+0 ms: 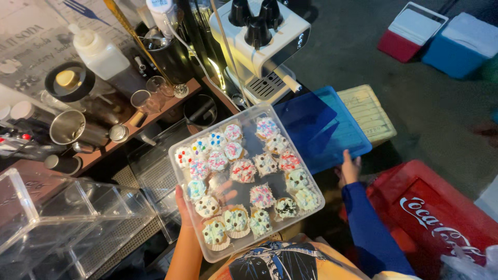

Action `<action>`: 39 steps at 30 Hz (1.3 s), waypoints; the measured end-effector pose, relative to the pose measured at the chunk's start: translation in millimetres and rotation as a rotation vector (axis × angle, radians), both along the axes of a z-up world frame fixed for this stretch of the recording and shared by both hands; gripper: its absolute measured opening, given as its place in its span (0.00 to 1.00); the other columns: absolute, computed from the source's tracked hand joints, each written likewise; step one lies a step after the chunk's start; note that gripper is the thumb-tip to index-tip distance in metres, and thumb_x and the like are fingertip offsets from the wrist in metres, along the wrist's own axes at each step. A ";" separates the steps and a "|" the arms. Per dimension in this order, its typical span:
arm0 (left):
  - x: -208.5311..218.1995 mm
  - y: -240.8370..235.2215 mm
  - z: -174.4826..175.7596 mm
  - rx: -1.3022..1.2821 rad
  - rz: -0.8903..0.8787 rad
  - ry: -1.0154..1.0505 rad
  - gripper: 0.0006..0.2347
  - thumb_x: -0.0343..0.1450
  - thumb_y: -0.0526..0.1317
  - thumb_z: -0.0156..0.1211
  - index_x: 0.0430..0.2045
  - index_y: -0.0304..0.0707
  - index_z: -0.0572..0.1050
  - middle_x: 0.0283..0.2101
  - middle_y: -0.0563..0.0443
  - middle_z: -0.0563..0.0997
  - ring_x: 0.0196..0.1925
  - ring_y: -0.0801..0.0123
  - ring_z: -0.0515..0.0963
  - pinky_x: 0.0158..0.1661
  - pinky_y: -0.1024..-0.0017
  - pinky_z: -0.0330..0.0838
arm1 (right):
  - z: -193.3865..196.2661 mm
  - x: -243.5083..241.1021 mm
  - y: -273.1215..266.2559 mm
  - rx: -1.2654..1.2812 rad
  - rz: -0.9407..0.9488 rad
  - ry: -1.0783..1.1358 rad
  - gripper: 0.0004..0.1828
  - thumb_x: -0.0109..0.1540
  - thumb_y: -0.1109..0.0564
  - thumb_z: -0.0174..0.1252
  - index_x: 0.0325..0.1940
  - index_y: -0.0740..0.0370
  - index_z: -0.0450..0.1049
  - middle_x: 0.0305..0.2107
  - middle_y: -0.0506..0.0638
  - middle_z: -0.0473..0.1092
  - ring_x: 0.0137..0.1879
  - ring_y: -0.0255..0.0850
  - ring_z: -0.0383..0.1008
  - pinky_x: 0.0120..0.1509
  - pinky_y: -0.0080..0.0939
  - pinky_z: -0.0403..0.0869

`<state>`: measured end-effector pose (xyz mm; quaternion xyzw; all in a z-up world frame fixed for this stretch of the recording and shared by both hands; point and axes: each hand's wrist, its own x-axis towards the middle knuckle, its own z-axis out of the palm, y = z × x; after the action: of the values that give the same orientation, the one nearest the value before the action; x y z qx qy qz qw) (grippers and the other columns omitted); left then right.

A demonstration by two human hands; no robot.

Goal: The person wipes the inside and outside of a clear acrylic display case with a cloth, then takes a tray of decorated mini cakes and uses tongs to transfer several cakes into the case.

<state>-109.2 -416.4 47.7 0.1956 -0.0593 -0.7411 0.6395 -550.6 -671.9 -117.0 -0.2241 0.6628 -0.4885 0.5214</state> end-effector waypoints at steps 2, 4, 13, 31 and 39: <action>-5.1 -8.6 -2.4 -0.014 -0.054 0.046 0.45 0.63 0.77 0.47 0.71 0.51 0.57 0.68 0.22 0.63 0.60 0.26 0.70 0.52 0.35 0.70 | -5.2 3.7 7.7 0.085 0.128 0.019 0.32 0.62 0.38 0.62 0.64 0.41 0.55 0.44 0.47 0.73 0.38 0.43 0.75 0.33 0.43 0.69; -9.6 -15.5 -2.4 0.010 -0.077 0.044 0.45 0.63 0.77 0.48 0.71 0.51 0.58 0.67 0.22 0.65 0.59 0.25 0.71 0.51 0.36 0.70 | -6.8 1.0 8.0 0.139 0.219 0.028 0.37 0.60 0.40 0.63 0.66 0.37 0.49 0.46 0.49 0.72 0.40 0.44 0.76 0.37 0.45 0.71; -23.4 -13.3 13.0 0.060 -0.067 -0.071 0.47 0.61 0.79 0.43 0.71 0.49 0.58 0.62 0.25 0.71 0.56 0.34 0.76 0.49 0.45 0.73 | 3.4 -9.6 -11.5 0.160 0.319 -0.293 0.35 0.60 0.38 0.63 0.66 0.45 0.58 0.46 0.48 0.70 0.49 0.44 0.72 0.50 0.53 0.70; -7.7 4.1 19.0 -0.032 0.000 -0.068 0.47 0.60 0.78 0.41 0.71 0.49 0.56 0.64 0.25 0.70 0.59 0.34 0.75 0.51 0.41 0.73 | 128.2 49.1 47.6 0.252 0.894 -0.173 0.40 0.66 0.27 0.38 0.66 0.58 0.68 0.52 0.59 0.75 0.53 0.44 0.76 0.57 0.47 0.73; -2.1 0.9 15.2 0.065 0.038 -0.176 0.42 0.67 0.75 0.37 0.65 0.39 0.64 0.57 0.31 0.77 0.54 0.42 0.81 0.46 0.48 0.77 | 181.1 124.3 51.0 -0.398 0.893 -0.115 0.23 0.74 0.49 0.45 0.65 0.68 0.70 0.52 0.50 0.74 0.53 0.32 0.72 0.58 0.35 0.71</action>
<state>-111.2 -415.5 62.9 0.2818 -0.0874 -0.7103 0.6391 -426.4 -621.0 64.1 -0.5543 0.3657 -0.3461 0.6628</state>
